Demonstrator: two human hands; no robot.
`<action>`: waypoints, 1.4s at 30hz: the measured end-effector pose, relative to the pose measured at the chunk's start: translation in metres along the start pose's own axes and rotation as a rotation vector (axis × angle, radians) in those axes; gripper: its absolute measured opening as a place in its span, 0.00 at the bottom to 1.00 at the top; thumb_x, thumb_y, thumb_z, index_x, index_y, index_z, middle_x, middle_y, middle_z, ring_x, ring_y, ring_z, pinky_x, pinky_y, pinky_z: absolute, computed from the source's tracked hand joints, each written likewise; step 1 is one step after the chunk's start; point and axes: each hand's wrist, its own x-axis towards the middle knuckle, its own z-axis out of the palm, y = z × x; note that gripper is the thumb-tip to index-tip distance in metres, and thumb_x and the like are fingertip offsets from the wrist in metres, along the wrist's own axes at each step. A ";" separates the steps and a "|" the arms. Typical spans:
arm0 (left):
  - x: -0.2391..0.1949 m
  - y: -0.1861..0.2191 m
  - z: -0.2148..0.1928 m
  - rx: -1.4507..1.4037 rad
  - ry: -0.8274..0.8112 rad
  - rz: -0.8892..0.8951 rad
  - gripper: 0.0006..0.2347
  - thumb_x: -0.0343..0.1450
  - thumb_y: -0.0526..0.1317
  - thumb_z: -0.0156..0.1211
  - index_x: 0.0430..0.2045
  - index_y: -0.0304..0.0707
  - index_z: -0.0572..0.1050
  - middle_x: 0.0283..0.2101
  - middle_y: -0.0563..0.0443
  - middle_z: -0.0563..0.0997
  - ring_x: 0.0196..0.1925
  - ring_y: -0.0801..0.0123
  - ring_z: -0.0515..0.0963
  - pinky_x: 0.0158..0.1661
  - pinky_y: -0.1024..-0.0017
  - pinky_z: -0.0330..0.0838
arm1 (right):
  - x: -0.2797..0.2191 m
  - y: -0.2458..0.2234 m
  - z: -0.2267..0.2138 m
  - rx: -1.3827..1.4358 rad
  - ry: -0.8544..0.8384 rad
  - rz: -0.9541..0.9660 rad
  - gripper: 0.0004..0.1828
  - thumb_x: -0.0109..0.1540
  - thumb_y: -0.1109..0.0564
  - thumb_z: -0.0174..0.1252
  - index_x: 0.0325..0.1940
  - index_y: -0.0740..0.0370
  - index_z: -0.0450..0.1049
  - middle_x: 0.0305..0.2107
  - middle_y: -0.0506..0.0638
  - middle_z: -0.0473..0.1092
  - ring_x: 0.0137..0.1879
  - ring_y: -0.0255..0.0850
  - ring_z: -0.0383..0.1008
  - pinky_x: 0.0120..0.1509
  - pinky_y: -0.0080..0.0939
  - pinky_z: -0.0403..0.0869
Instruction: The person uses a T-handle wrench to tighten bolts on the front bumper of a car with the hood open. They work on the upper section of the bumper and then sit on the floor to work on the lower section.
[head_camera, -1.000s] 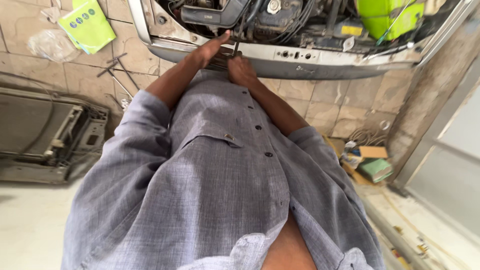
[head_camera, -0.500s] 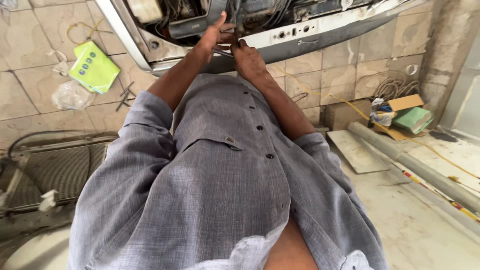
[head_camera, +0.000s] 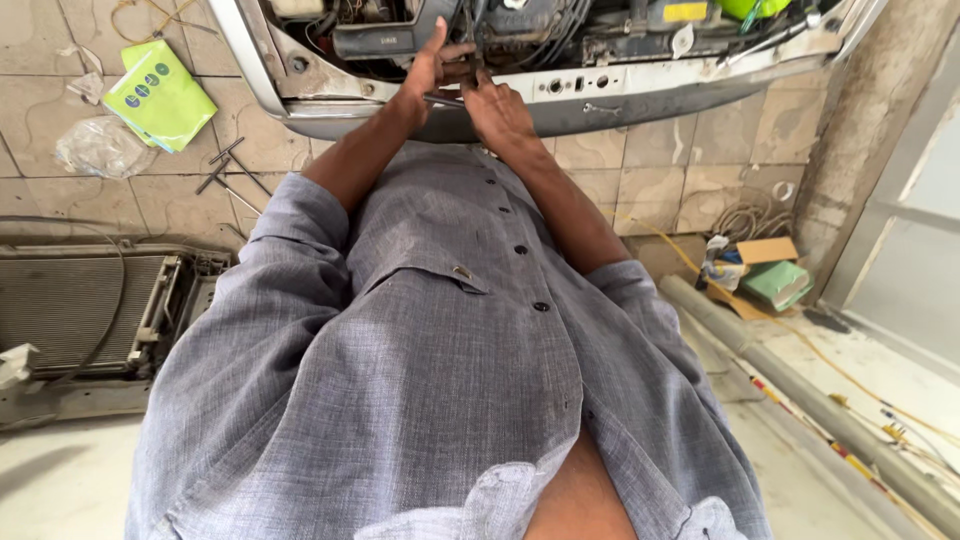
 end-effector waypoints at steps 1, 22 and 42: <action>-0.002 0.004 0.002 0.014 0.009 -0.006 0.44 0.65 0.77 0.34 0.67 0.45 0.68 0.67 0.37 0.73 0.71 0.48 0.69 0.66 0.47 0.61 | 0.002 0.001 0.001 -0.007 0.001 0.000 0.18 0.59 0.65 0.56 0.53 0.67 0.75 0.51 0.67 0.70 0.43 0.59 0.80 0.45 0.55 0.80; -0.034 0.029 0.020 0.069 -0.003 0.031 0.45 0.66 0.76 0.27 0.68 0.43 0.65 0.70 0.32 0.69 0.75 0.44 0.63 0.69 0.39 0.49 | 0.010 0.005 0.024 -0.006 -0.017 -0.041 0.17 0.59 0.67 0.59 0.52 0.70 0.76 0.59 0.76 0.65 0.42 0.56 0.82 0.43 0.47 0.82; 0.023 0.044 0.046 -0.020 -0.050 0.260 0.50 0.67 0.78 0.19 0.77 0.37 0.41 0.80 0.34 0.44 0.81 0.42 0.39 0.72 0.36 0.44 | 0.018 0.035 -0.084 0.224 0.313 0.044 0.37 0.67 0.55 0.61 0.74 0.69 0.52 0.62 0.80 0.58 0.48 0.64 0.77 0.45 0.49 0.81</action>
